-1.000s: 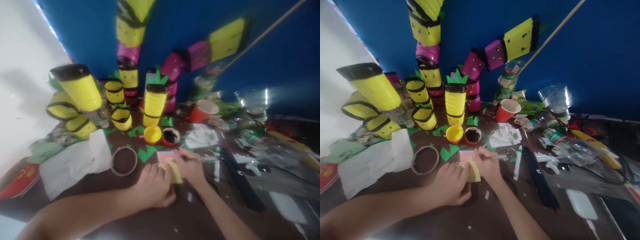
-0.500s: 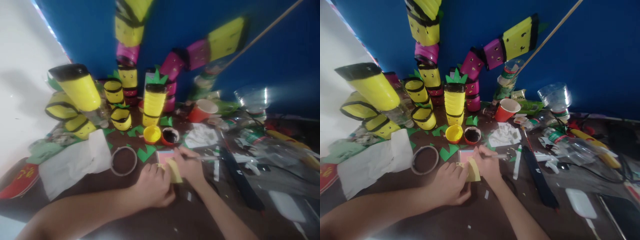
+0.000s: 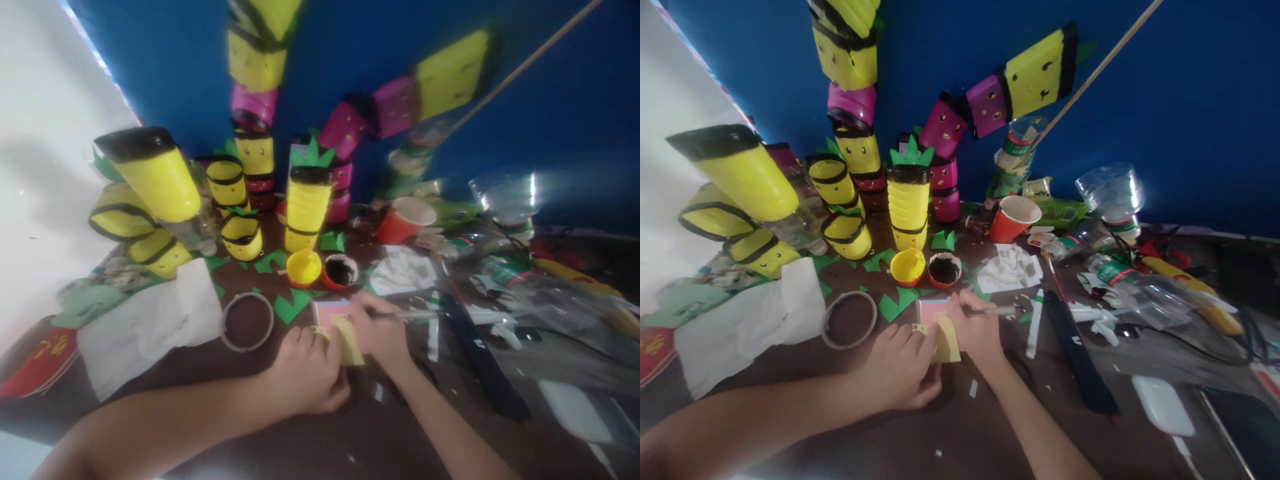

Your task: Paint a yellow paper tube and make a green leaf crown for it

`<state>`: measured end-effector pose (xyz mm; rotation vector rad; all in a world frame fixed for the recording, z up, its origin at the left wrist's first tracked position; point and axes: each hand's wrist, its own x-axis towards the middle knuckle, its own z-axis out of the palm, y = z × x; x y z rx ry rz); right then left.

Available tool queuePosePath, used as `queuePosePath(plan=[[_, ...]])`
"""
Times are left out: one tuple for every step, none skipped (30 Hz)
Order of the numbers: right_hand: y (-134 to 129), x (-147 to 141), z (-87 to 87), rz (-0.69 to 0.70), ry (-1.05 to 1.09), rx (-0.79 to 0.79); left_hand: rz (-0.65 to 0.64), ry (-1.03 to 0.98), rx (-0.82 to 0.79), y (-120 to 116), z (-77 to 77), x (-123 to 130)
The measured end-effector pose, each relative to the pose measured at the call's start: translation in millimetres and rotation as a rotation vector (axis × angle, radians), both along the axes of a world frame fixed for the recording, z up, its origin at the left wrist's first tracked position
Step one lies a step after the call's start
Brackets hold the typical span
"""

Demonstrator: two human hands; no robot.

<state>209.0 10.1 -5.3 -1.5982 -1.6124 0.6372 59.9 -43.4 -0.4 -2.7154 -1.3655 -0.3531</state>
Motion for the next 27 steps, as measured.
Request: queuePosePath(plan=[[-0.2,-0.1,0.3,0.0,0.005,-0.008,0.0,-0.002,0.005,0.0,0.1,0.0],[-0.4,-0.2,0.5,-0.003,0.012,-0.017,0.001,-0.002,0.007,0.0,0.1,0.0],[-0.7,-0.4,0.7,-0.008,0.02,-0.025,0.002,0.0,0.008,0.0,-0.1,0.1],[-1.0,-0.5,0.8,-0.014,0.028,-0.032,0.001,0.002,0.007,0.0,-0.2,0.1],[-1.3,-0.6,0.9,-0.018,0.035,-0.039,0.001,0.004,0.006,0.1,-0.3,0.1],[-1.5,-0.6,1.0,-0.021,0.041,-0.044,0.0,0.006,0.004,0.2,-0.4,0.0],[-1.7,-0.5,1.0,-0.023,0.045,-0.048,0.0,0.006,0.003,0.4,-0.3,-0.1],[-1.7,-0.5,1.0,-0.022,0.049,-0.053,-0.001,0.006,0.001,0.6,-0.1,-0.2],[-1.7,-0.3,1.0,-0.02,0.053,-0.057,-0.002,0.005,0.001,0.7,0.2,-0.4],[-1.6,-0.2,0.9,-0.017,0.057,-0.061,-0.003,0.004,0.002,0.8,0.5,-0.5],[-1.6,-0.1,0.8,-0.012,0.06,-0.064,-0.003,0.002,0.004,0.8,0.7,-0.5],[-1.6,-0.1,0.7,-0.008,0.062,-0.066,-0.004,0.0,0.006,0.8,0.9,-0.5],[-1.6,-0.2,0.6,-0.005,0.061,-0.065,-0.003,-0.002,0.008,0.8,0.9,-0.5],[-1.8,-0.4,0.6,-0.004,0.059,-0.063,-0.002,-0.003,0.009,0.7,0.8,-0.5],[-2.1,-0.7,0.6,-0.004,0.057,-0.062,0.0,-0.003,0.01,0.7,0.6,-0.5],[-2.4,-1.0,0.6,-0.005,0.057,-0.063,0.001,-0.003,0.01,0.6,0.3,-0.4],[-2.6,-1.2,0.6,-0.007,0.058,-0.066,0.002,-0.004,0.01,0.6,0.0,-0.4],[-2.8,-1.4,0.5,-0.007,0.058,-0.067,0.003,-0.005,0.011,0.6,-0.2,-0.4],[-2.9,-1.5,0.4,-0.006,0.058,-0.065,0.003,-0.006,0.012,0.6,-0.4,-0.3],[-2.8,-1.6,0.2,-0.003,0.054,-0.06,0.002,-0.008,0.014,0.6,-0.5,-0.2],[-2.6,-1.5,0.0,0.001,0.048,-0.052,0.0,-0.009,0.017,0.6,-0.6,-0.1],[-2.3,-1.5,-0.2,0.006,0.04,-0.042,-0.001,-0.01,0.02,0.6,-0.6,0.1],[-1.8,-1.4,-0.3,0.011,0.034,-0.033,-0.002,-0.011,0.022,0.6,-0.5,0.2],[-1.4,-1.2,-0.3,0.011,0.033,-0.028,-0.002,-0.011,0.023,0.6,-0.5,0.4],[-1.0,-1.0,-0.2,0.004,0.037,-0.026,-0.001,-0.011,0.023,0.6,-0.5,0.5],[-0.7,-0.8,-0.1,-0.01,0.046,-0.024,0.0,-0.011,0.021,0.7,-0.6,0.5],[-0.4,-0.6,0.1,-0.023,0.057,-0.023,0.001,-0.01,0.017,0.7,-0.8,0.6]])
